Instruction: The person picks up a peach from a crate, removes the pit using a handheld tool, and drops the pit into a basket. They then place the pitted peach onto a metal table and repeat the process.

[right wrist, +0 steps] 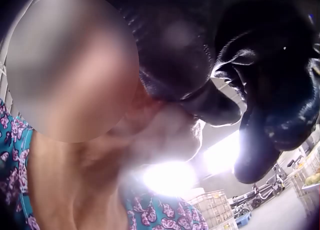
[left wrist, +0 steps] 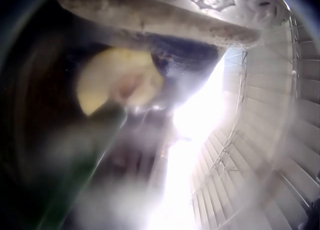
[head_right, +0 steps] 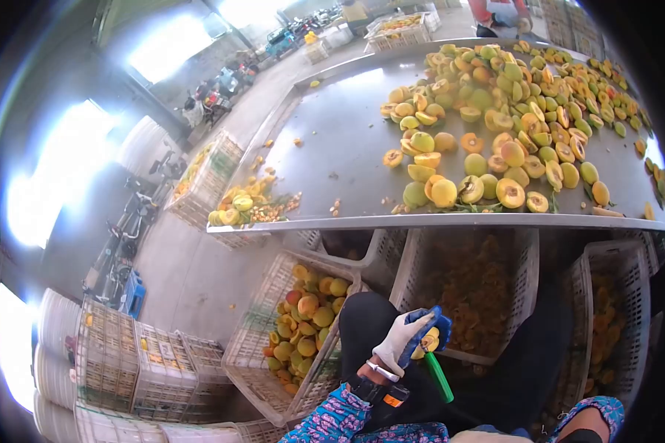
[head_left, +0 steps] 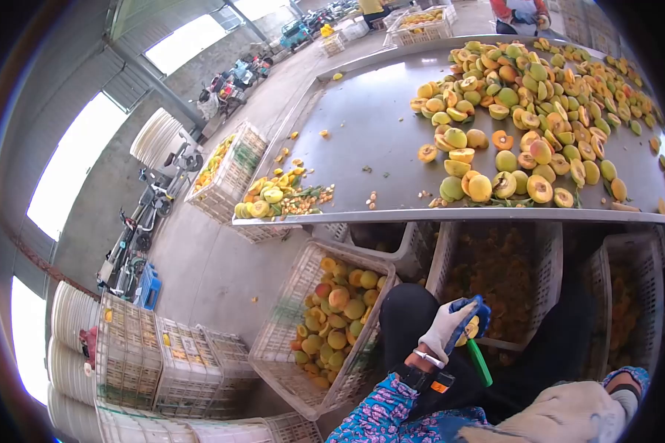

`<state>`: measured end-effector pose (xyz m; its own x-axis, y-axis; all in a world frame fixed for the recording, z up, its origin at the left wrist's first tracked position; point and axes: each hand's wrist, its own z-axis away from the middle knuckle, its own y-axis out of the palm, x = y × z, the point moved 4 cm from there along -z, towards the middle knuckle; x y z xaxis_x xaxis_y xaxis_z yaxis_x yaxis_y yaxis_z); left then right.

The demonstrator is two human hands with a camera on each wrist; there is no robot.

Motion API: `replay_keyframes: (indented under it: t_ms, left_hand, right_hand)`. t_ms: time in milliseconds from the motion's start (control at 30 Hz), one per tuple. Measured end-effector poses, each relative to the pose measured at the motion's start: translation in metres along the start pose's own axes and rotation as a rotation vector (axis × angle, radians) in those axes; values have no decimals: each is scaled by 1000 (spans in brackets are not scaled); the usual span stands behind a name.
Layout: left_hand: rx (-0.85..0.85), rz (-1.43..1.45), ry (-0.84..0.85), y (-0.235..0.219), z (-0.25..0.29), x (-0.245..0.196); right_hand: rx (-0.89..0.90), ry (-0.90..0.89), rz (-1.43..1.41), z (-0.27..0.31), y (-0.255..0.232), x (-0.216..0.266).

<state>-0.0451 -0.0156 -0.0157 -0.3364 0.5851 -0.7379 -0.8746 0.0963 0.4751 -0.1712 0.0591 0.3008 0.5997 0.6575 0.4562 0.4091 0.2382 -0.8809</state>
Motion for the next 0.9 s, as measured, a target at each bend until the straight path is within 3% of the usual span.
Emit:
replay_keyframes:
  t_ms: [333, 467, 500, 900]
  left_hand:
    - [-8, -23, -70, 3, -1, 9]
    - [61, 11, -107, 0, -5, 13]
    - [-4, 1, -94, 0, -3, 12]
    - [31, 21, -68, 8, -1, 10]
  right_hand:
    - [84, -92, 37, -3, 14, -16]
    - [103, -115, 47, -8, 22, -16]
    - [111, -122, 42, -7, 22, -14]
    - [173, -144, 63, -12, 31, -11]
